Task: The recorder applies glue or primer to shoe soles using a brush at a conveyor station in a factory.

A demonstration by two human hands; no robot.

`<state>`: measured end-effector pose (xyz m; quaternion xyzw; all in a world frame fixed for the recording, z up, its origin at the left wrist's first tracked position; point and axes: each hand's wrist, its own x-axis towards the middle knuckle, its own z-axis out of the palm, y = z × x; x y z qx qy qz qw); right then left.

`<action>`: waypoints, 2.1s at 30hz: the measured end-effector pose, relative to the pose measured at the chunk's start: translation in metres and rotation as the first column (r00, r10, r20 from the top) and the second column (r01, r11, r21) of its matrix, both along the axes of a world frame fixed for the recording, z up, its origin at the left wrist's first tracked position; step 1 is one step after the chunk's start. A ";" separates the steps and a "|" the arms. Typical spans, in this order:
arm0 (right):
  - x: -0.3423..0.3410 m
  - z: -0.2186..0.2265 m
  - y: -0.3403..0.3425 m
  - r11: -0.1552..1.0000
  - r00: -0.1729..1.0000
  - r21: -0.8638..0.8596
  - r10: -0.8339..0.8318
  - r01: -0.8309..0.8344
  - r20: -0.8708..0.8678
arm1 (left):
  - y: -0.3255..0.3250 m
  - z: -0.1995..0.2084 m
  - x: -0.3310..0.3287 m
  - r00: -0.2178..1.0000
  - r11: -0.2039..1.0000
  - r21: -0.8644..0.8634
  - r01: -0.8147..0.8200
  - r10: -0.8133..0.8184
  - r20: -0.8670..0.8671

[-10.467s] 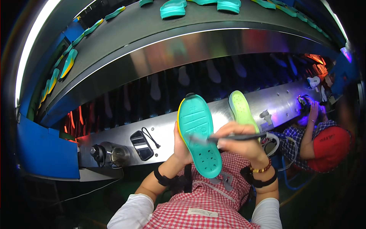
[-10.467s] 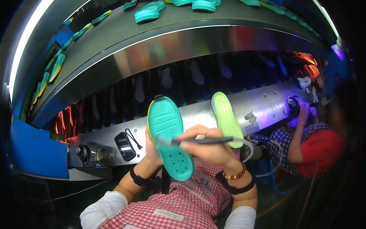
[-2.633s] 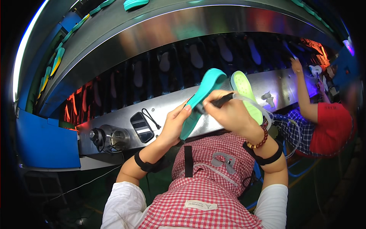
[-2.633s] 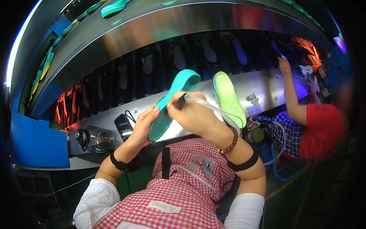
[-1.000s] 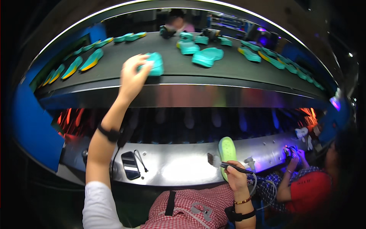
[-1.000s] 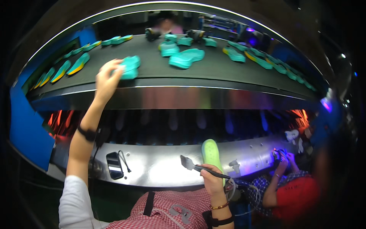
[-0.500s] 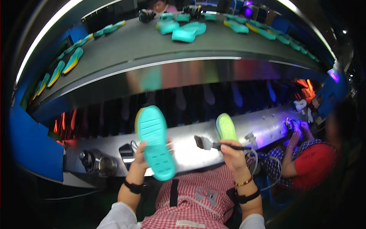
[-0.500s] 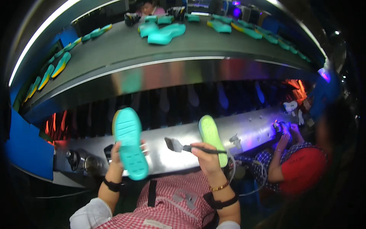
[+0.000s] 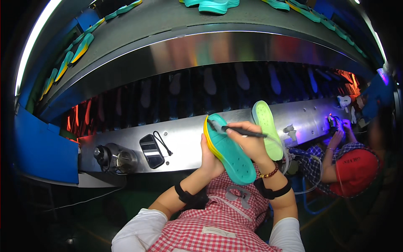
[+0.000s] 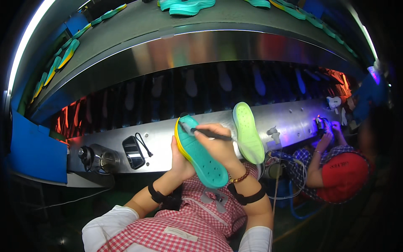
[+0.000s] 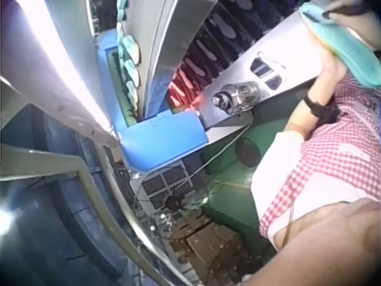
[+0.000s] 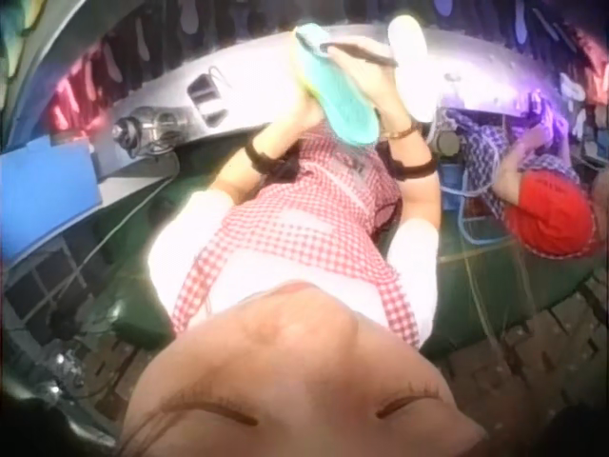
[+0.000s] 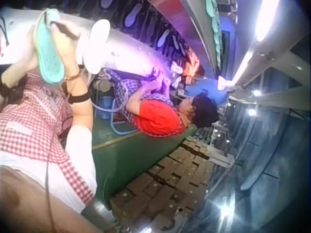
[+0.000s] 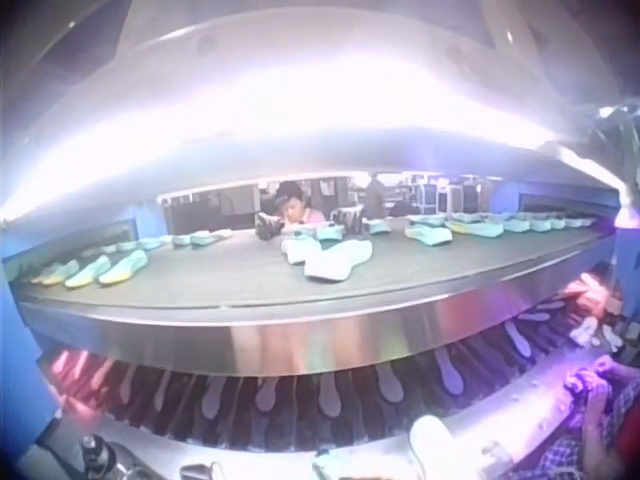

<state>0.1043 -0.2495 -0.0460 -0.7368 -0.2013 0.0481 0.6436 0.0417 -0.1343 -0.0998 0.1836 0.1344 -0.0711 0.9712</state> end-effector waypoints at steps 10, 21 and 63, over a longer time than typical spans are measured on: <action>-0.029 0.038 -0.038 0.876 0.860 -0.116 0.482 -0.468 0.170 | 0.058 0.019 0.001 0.969 0.994 0.066 0.085 -0.098 0.226; -0.033 0.060 -0.030 0.930 0.929 0.002 0.366 -0.367 0.054 | 0.039 0.046 -0.001 0.953 0.995 0.016 0.101 -0.102 0.286; -0.056 0.076 -0.044 0.928 0.924 -0.060 0.372 -0.367 0.087 | 0.069 0.050 -0.015 0.888 0.952 0.184 0.243 -0.295 0.353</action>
